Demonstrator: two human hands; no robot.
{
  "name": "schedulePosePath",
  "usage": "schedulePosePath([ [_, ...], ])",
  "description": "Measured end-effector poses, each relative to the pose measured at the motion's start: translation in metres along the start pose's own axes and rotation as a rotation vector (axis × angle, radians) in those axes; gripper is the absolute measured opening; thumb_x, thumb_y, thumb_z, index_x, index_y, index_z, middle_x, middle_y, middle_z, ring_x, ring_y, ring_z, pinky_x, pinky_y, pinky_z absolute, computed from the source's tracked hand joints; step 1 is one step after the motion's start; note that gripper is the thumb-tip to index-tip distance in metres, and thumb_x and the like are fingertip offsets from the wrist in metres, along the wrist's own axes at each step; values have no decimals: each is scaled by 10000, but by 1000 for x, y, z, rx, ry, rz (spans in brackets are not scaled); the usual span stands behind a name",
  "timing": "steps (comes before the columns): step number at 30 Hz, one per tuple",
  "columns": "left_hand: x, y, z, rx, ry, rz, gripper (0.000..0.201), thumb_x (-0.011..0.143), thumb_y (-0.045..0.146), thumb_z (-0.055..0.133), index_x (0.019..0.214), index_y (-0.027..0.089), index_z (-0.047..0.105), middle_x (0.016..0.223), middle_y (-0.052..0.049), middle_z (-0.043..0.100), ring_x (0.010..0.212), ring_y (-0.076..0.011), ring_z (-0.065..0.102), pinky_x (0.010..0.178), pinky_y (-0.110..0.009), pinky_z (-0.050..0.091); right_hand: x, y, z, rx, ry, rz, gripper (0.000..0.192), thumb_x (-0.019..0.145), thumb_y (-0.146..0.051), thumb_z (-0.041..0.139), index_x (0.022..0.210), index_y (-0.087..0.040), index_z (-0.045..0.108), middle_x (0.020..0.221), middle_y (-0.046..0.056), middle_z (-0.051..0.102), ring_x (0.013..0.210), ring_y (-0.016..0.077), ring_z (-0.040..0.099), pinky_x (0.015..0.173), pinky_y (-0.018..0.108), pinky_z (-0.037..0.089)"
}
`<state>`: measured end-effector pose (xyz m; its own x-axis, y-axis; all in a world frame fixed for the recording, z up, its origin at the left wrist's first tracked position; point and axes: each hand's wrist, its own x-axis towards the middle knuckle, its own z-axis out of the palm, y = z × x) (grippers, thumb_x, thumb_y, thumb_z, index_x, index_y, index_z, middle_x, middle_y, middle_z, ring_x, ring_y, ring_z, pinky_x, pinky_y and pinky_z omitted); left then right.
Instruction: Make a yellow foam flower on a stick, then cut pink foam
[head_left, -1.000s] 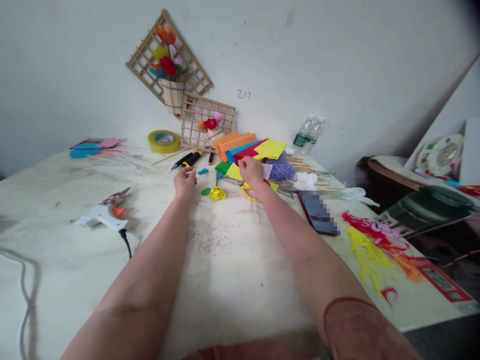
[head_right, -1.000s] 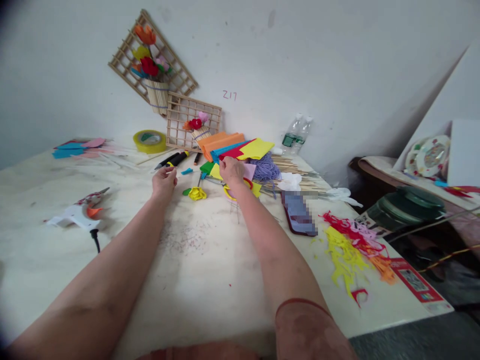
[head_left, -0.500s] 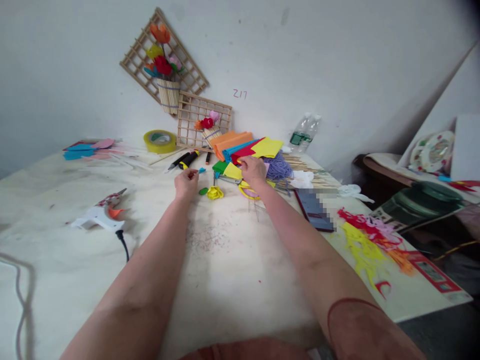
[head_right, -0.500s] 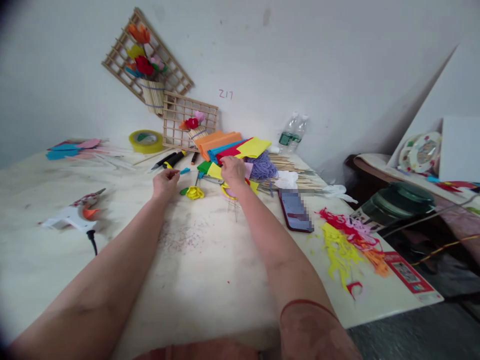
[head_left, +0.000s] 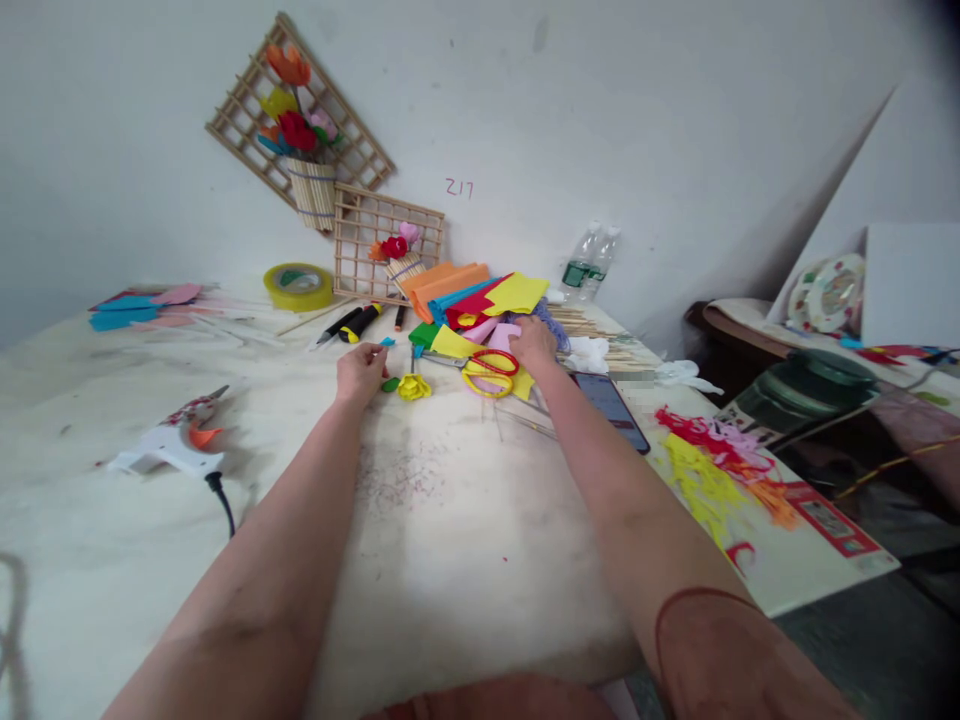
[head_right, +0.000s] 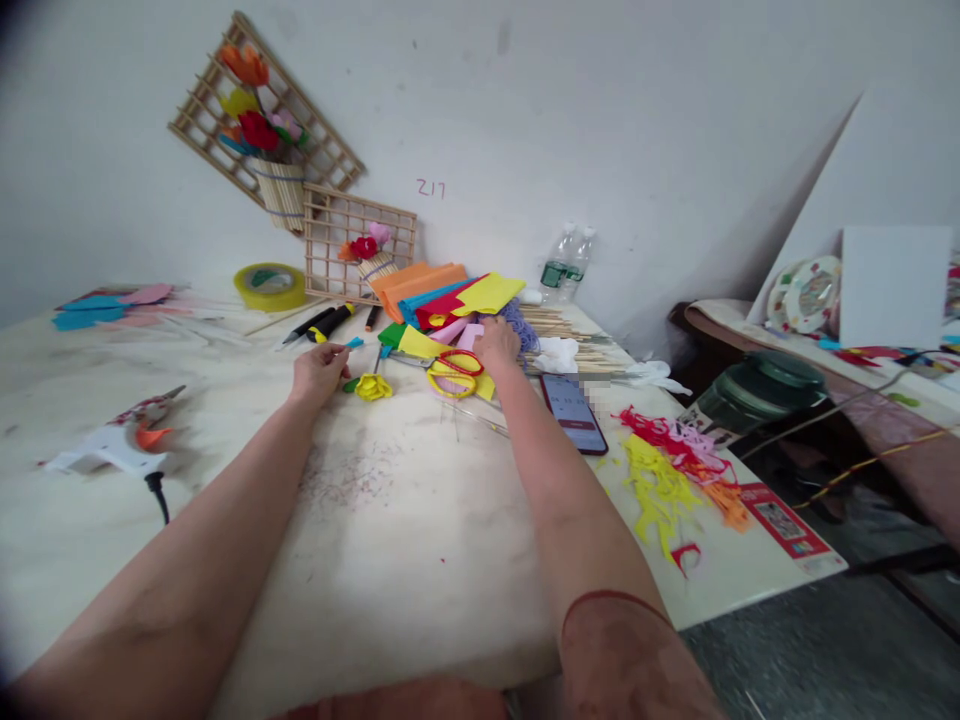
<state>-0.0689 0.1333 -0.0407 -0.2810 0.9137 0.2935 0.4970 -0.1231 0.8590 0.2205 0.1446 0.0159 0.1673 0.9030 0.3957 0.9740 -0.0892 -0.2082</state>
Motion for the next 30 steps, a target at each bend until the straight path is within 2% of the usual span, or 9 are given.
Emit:
schedulePosePath([
  [6, 1, 1, 0, -9, -11, -33, 211, 728, 342, 533, 792, 167, 631, 506, 3, 553, 431, -115, 490, 452, -220, 362, 4, 2, 1, 27, -17, 62, 364, 800, -271, 513, 1150, -199, 580, 1143, 103, 552, 1039, 231, 540, 843, 328, 434],
  [10, 1, 1, 0, -30, -5, -33, 222, 717, 349, 544, 797, 163, 637, 501, 6, 535, 441, -115, 480, 465, -224, 358, 7, 1, 1, 85, -21, 88, 258, 809, -244, 474, 996, -229, 651, 1081, 59, 597, 990, 206, 563, 816, 305, 439],
  [13, 2, 0, 0, -53, 32, -25, 264, 697, 377, 563, 820, 159, 647, 498, 11, 503, 451, -115, 459, 466, -227, 337, 8, 1, 0, 95, 24, 91, 236, 815, -251, 455, 914, -222, 667, 1084, 54, 597, 954, 192, 575, 786, 285, 442],
  [16, 3, 0, -2, -20, 87, 2, 290, 671, 407, 586, 816, 168, 664, 516, 6, 489, 485, -121, 447, 476, -232, 322, 7, 2, -2, 80, 47, 102, 263, 835, -274, 422, 923, -216, 663, 1050, 62, 621, 946, 195, 585, 778, 285, 443],
  [19, 3, 0, -3, 34, 97, 45, 303, 691, 408, 562, 863, 185, 677, 543, 0, 506, 516, -130, 452, 497, -238, 323, 6, 1, -3, 52, -5, 116, 292, 853, -324, 403, 954, -217, 655, 985, 74, 654, 941, 213, 600, 781, 306, 445],
  [22, 0, 3, -3, 102, 48, 94, 315, 728, 373, 518, 947, 210, 677, 604, -11, 554, 544, -136, 468, 523, -241, 334, 4, -3, -3, 12, -49, 145, 366, 847, -408, 423, 1025, -172, 639, 1010, 130, 648, 955, 248, 605, 790, 339, 448],
  [25, -4, 8, -4, 209, -37, 118, 342, 748, 323, 495, 1040, 253, 659, 670, -19, 594, 587, -152, 502, 540, -244, 347, 4, -7, -2, -21, -156, 163, 457, 815, -464, 478, 1058, -111, 635, 1054, 193, 622, 995, 275, 594, 813, 350, 446],
  [30, -8, 16, -5, 406, -194, 212, 398, 786, 219, 415, 1103, 305, 640, 783, -46, 628, 788, -200, 568, 640, -267, 407, 3, -10, -1, -54, -286, 139, 482, 784, -457, 520, 1090, -102, 632, 1088, 192, 611, 1060, 276, 566, 852, 345, 439],
])
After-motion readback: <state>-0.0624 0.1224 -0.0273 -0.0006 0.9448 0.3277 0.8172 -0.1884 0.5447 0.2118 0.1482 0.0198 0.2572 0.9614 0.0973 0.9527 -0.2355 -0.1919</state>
